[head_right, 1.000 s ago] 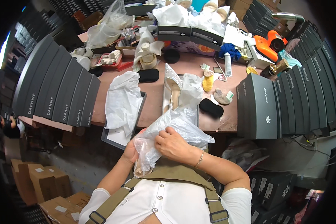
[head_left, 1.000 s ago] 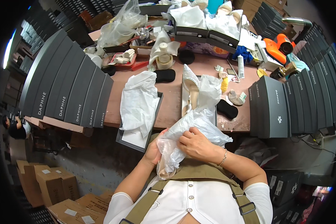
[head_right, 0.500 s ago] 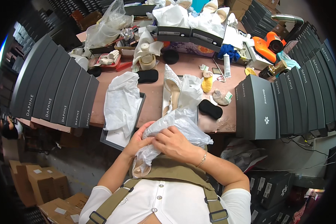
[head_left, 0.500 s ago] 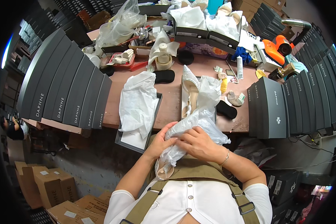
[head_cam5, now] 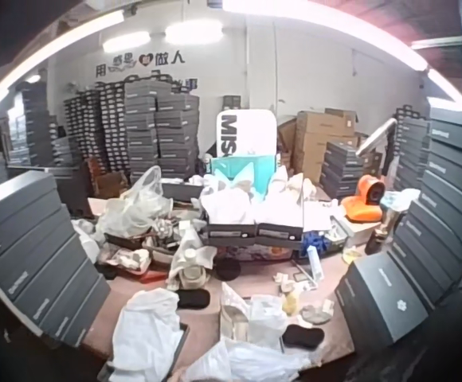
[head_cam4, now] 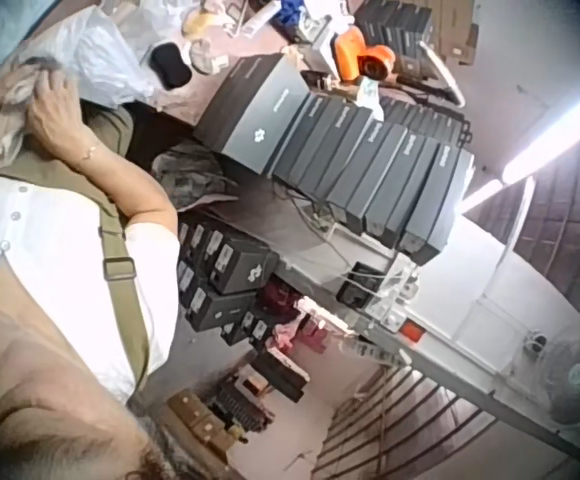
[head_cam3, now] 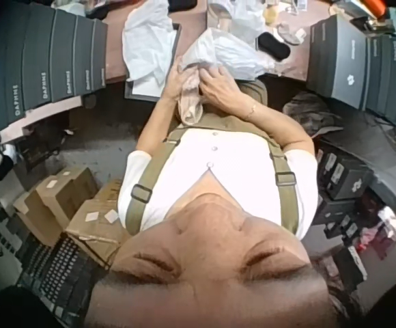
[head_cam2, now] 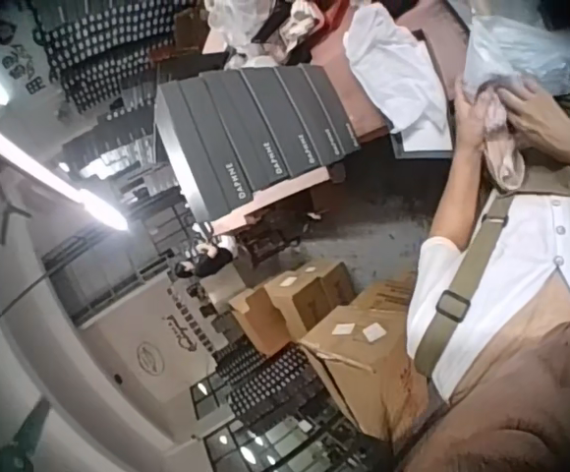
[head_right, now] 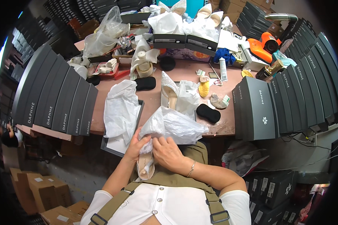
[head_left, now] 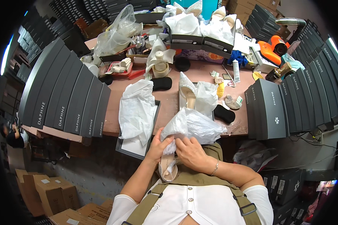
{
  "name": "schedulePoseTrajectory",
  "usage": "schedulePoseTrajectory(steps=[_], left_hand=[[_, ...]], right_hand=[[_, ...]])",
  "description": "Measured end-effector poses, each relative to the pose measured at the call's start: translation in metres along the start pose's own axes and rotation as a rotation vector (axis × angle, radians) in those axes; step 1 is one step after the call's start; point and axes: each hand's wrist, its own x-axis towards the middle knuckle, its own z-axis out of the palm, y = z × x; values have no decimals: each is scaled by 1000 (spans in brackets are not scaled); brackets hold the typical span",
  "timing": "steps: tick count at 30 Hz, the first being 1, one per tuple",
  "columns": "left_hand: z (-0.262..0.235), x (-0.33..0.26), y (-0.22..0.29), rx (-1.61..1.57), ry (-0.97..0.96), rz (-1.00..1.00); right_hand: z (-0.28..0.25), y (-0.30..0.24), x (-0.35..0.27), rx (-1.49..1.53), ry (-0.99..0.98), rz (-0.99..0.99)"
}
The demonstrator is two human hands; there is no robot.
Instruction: Cleaning, wrapping, and packing high-heeled shoes into a shoebox.
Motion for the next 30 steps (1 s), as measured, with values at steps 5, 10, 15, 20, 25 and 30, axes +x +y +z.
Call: schedulePoseTrajectory(steps=[5,10,15,20,25,30], left_hand=[[-4,-3,25,70,-59,17],[-8,-5,30,54,-67,10],[-17,9,10,6,138,158],[9,7,-10,-65,291,260],[8,-3,-33,-121,355,114],[-4,-26,-4,-428,-87,-18]], right_hand=[[-42,52,0,413,296,237],[-13,129,14,808,22,299],[0,121,40,766,-12,344],[14,84,72,798,171,406],[37,12,58,266,-13,138],[26,-8,27,288,-128,82]])
